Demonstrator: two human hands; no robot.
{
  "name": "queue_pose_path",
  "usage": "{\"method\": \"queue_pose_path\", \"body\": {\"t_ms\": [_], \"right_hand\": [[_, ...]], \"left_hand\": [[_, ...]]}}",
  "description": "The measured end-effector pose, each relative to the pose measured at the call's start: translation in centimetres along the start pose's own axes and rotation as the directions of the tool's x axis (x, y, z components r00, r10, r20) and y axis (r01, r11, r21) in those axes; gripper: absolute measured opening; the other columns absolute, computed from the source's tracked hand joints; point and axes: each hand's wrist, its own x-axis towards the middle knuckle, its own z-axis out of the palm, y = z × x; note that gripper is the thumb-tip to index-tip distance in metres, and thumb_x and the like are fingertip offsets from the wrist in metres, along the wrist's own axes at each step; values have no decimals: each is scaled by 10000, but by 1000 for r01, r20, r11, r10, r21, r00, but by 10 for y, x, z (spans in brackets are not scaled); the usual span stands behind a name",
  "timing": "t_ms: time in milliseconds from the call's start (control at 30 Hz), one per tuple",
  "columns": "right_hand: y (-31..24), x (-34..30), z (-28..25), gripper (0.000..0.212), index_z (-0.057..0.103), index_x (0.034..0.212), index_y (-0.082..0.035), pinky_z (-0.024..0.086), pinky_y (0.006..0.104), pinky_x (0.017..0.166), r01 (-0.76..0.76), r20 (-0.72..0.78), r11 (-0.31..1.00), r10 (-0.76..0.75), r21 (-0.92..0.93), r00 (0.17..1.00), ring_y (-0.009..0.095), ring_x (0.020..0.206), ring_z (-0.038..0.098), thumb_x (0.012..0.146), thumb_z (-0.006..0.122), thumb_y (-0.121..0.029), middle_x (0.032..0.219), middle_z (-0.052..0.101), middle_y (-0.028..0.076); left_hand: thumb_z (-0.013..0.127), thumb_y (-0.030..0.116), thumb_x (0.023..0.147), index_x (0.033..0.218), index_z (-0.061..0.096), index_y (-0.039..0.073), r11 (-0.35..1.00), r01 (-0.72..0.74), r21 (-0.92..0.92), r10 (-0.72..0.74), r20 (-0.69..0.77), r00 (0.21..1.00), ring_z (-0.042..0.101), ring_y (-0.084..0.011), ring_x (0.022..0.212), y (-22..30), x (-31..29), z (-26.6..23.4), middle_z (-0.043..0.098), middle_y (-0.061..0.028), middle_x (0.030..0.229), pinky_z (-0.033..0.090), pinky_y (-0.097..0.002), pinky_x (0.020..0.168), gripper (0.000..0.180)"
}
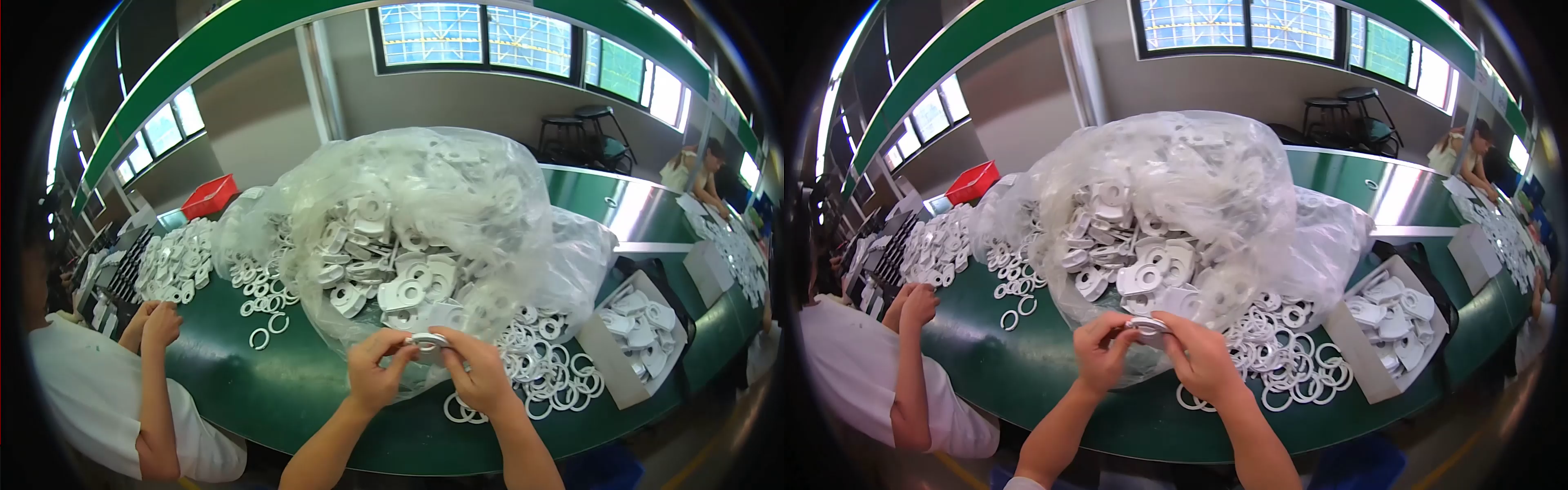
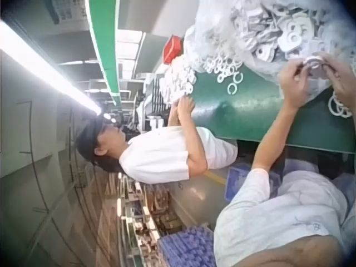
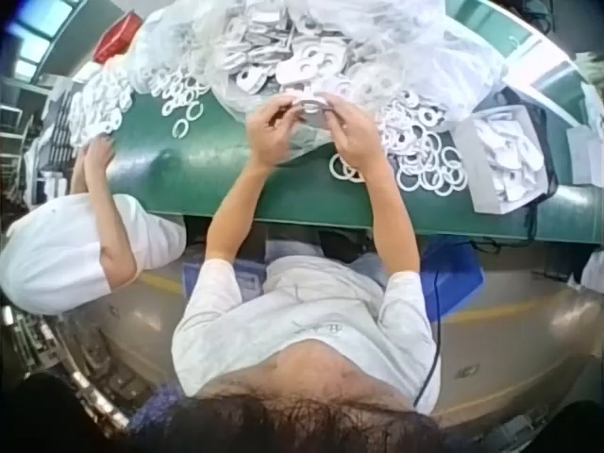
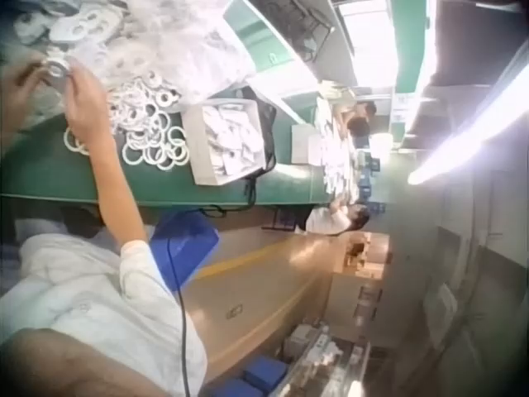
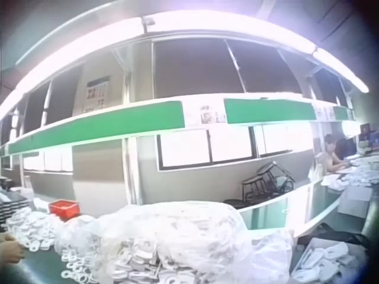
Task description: Manually assembling and inspecting small circular plastic components at an assembly line.
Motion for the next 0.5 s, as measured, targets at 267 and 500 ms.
{"method": "queue_pose_path", "body": {"t_ms": [267, 500], "right_hand": [[-7, -17, -72, 259, 603, 1108, -6, 436, 296, 596, -338, -111, 914, 321, -222, 941, 123, 669, 544, 873, 592, -114, 804, 638, 85], [2, -38, -243, 250, 597, 1091, 41, 477, 256, 528, -458, -677, 850, 177, -261, 714, 110, 601, 590, 894, 539, -101, 865, 656, 83]], "left_hand": [[622, 66, 840, 803, 631, -9, 959, 65, 277, -58, -36, 998, 536, -133, 533, -23, 7, -13, 605, -74, 686, 409, -229, 476, 85], [726, 95, 677, 1028, 620, 53, 658, -190, 728, 171, 101, 980, 551, -280, 924, -55, 41, -12, 605, -97, 1034, 467, -378, 777, 369]]}}
